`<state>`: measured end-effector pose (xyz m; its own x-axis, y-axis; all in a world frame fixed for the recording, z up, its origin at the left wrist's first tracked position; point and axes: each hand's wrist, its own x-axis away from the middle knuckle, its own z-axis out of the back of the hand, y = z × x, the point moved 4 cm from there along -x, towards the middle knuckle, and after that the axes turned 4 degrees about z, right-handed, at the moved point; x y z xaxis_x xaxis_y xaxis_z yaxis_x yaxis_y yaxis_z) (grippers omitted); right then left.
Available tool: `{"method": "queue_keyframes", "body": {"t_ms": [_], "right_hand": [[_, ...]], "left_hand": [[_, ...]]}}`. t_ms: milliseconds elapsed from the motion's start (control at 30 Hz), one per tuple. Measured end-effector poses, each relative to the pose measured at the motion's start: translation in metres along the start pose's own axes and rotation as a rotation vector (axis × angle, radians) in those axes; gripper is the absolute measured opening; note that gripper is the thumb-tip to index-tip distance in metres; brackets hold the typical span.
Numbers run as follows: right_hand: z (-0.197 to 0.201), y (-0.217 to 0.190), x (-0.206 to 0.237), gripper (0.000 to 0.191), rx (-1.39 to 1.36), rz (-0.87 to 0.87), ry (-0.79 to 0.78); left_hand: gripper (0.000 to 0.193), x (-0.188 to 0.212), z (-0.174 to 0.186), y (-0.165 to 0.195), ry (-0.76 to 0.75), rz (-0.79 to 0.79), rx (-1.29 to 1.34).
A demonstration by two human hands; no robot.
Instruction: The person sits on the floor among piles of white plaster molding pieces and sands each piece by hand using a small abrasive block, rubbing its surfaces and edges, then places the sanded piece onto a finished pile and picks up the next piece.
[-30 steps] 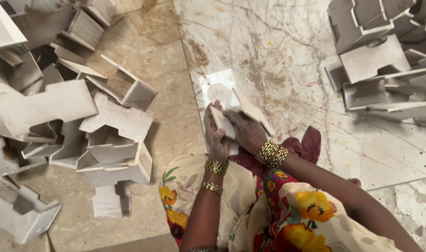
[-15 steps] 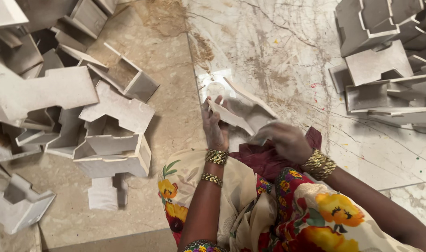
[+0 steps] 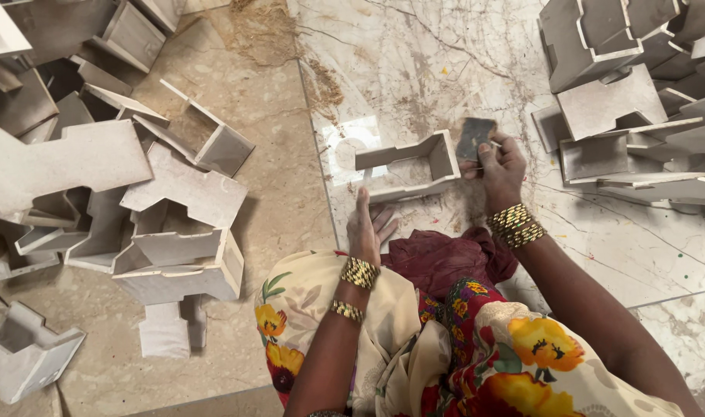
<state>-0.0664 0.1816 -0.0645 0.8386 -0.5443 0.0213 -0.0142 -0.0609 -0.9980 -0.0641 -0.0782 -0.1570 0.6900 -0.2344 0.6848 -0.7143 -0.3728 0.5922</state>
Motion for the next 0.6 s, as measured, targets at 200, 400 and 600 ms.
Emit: {"method": "queue_keyframes", "body": {"t_ms": [200,400,600], "right_hand": [[0.003,0.008,-0.006,0.026,0.237,-0.117,-0.044],[0.01,0.014,0.0,0.026,0.133,0.018,-0.072],[0.011,0.018,0.01,0.022,-0.049,0.109,-0.073]], "left_hand": [[0.078,0.02,-0.004,0.031,0.367,-0.763,-0.731],[0.02,0.026,-0.032,0.042,0.128,-0.784,-1.05],[0.019,0.076,-0.023,0.096,0.29,-1.266,-0.804]]}}
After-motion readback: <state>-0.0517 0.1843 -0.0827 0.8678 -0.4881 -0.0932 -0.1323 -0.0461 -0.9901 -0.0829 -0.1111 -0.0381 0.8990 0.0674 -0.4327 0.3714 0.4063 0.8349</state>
